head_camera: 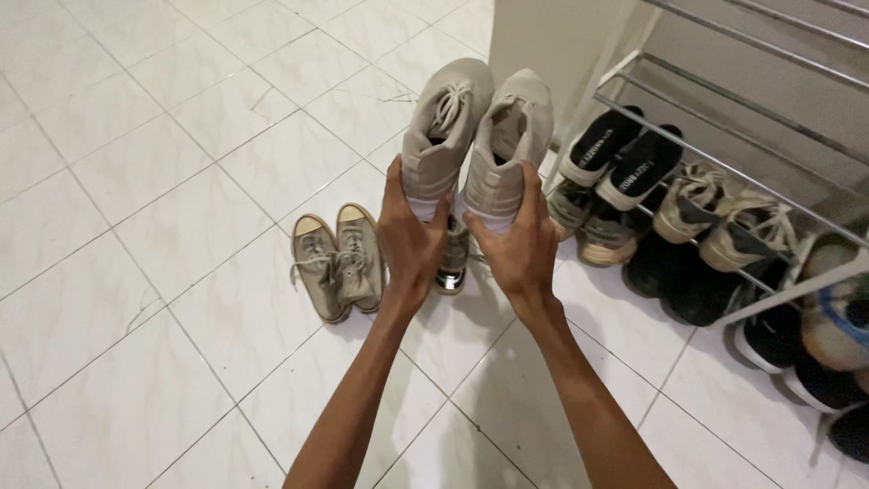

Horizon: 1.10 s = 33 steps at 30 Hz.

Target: The person removes multiple pairs of shoes from a metal shoe rack and places them on the tiled floor. After clearing the rack, the person removes the horizontal metal rods from the rack frame and places them on the floor.

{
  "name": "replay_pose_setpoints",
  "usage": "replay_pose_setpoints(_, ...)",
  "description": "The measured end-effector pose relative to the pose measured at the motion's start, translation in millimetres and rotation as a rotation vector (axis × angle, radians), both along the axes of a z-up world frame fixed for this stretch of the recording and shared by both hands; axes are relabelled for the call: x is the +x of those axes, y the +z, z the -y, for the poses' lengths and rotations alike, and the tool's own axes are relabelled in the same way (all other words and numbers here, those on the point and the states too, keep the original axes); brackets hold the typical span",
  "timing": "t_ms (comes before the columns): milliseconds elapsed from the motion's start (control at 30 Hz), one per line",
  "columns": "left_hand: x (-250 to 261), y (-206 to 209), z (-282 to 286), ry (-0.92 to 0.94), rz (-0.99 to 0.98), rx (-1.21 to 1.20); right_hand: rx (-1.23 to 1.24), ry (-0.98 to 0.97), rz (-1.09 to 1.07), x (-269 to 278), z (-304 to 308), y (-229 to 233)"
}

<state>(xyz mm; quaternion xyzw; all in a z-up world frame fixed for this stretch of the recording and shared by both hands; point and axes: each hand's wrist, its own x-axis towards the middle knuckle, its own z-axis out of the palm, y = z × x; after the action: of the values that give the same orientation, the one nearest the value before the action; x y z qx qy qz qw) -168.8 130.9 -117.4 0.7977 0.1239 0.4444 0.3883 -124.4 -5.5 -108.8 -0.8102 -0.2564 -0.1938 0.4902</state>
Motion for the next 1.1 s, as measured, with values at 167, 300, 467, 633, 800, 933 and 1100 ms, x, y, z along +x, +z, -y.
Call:
replay_pose_setpoints(167,-29.1,-21.2,-40.5,0.18,-0.037,-0.029,-0.009,0.157,-0.152,-11.6,-48.0,-20.5)
replay_pose_setpoints(300,-52.6,-41.8,-61.6,0.358,-0.063,-0.085,-0.057,0.247,-0.153,-20.7,-86.6,-44.5)
replay_pose_setpoints(467,-82.9,-75.7,-87.1,0.416,-0.076,-0.159,-0.052,0.411,-0.224,-30.5,-120.2,-81.9)
replay_pose_setpoints(633,-102.6,-117.3,-108.9,0.513,-0.169,-0.129,-0.078,0.537,-0.227,-36.4,-140.6,-117.6)
replay_pose_setpoints(800,-113.8,-144.3,-115.2,0.513,-0.293,-0.215,-0.165,0.533,-0.231,-46.3,-153.3,-147.6)
replay_pose_setpoints(933,-115.6,-160.0,-118.3,0.503,-0.373,-0.255,-0.249,0.582,-0.345,-43.6,-155.8,-165.5)
replay_pose_setpoints(1100,-114.3,-175.9,-118.1,0.473,-0.391,-0.242,-0.29,0.584,-0.405,-46.7,-152.6,-183.3)
